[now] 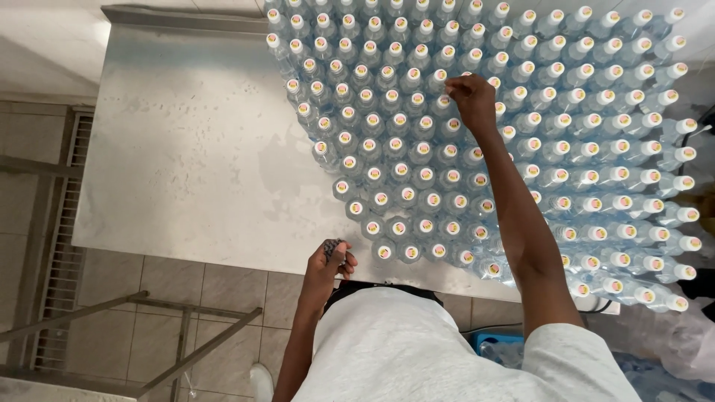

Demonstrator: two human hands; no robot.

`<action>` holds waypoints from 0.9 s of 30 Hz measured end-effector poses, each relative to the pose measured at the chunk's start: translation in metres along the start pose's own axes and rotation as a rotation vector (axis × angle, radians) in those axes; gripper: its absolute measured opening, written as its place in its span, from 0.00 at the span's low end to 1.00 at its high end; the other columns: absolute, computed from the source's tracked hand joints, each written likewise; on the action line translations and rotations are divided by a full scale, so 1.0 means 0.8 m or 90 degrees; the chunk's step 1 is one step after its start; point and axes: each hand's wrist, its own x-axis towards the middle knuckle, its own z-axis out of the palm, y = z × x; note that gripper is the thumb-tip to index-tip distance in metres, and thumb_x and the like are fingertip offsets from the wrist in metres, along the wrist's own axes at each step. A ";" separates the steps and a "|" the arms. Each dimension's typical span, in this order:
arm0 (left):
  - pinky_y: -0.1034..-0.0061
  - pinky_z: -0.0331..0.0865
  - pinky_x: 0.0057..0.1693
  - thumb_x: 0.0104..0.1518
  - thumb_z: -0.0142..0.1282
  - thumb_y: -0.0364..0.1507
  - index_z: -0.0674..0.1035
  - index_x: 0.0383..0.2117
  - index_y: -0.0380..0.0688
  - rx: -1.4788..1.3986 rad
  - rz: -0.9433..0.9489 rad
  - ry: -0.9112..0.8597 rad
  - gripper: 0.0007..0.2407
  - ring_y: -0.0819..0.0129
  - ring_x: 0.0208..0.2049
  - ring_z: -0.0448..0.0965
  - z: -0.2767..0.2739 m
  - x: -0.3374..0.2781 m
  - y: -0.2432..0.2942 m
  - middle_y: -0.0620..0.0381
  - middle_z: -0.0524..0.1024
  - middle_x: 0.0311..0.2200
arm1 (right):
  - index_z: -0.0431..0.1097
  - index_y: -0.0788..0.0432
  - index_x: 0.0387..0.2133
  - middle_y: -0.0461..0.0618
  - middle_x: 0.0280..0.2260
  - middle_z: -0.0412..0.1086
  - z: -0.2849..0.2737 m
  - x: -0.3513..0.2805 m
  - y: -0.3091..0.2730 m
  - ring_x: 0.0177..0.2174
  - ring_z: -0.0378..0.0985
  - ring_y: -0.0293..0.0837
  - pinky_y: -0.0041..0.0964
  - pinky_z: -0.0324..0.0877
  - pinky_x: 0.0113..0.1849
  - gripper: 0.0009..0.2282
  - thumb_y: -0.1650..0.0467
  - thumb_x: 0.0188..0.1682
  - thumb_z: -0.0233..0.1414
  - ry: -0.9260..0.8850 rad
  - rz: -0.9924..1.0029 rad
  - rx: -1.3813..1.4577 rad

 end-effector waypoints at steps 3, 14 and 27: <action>0.74 0.72 0.35 0.68 0.55 0.40 0.80 0.41 0.39 -0.005 -0.002 0.003 0.14 0.66 0.27 0.78 -0.005 0.003 -0.006 0.50 0.82 0.29 | 0.82 0.64 0.45 0.57 0.39 0.79 -0.003 -0.003 -0.018 0.38 0.85 0.52 0.48 0.84 0.41 0.05 0.78 0.58 0.62 -0.042 -0.005 -0.017; 0.74 0.72 0.37 0.69 0.54 0.38 0.79 0.42 0.39 0.001 -0.023 0.013 0.13 0.68 0.29 0.77 -0.008 0.006 0.000 0.51 0.82 0.30 | 0.72 0.62 0.46 0.58 0.43 0.80 -0.024 0.000 -0.052 0.47 0.83 0.57 0.55 0.77 0.40 0.08 0.73 0.60 0.64 -0.193 0.054 -0.143; 0.68 0.83 0.52 0.70 0.45 0.33 0.70 0.68 0.35 -0.018 0.002 -0.110 0.22 0.56 0.48 0.86 -0.006 0.031 -0.028 0.45 0.83 0.48 | 0.79 0.65 0.51 0.61 0.46 0.78 0.004 0.026 -0.035 0.42 0.82 0.61 0.55 0.77 0.34 0.19 0.80 0.45 0.69 -0.351 0.024 -0.386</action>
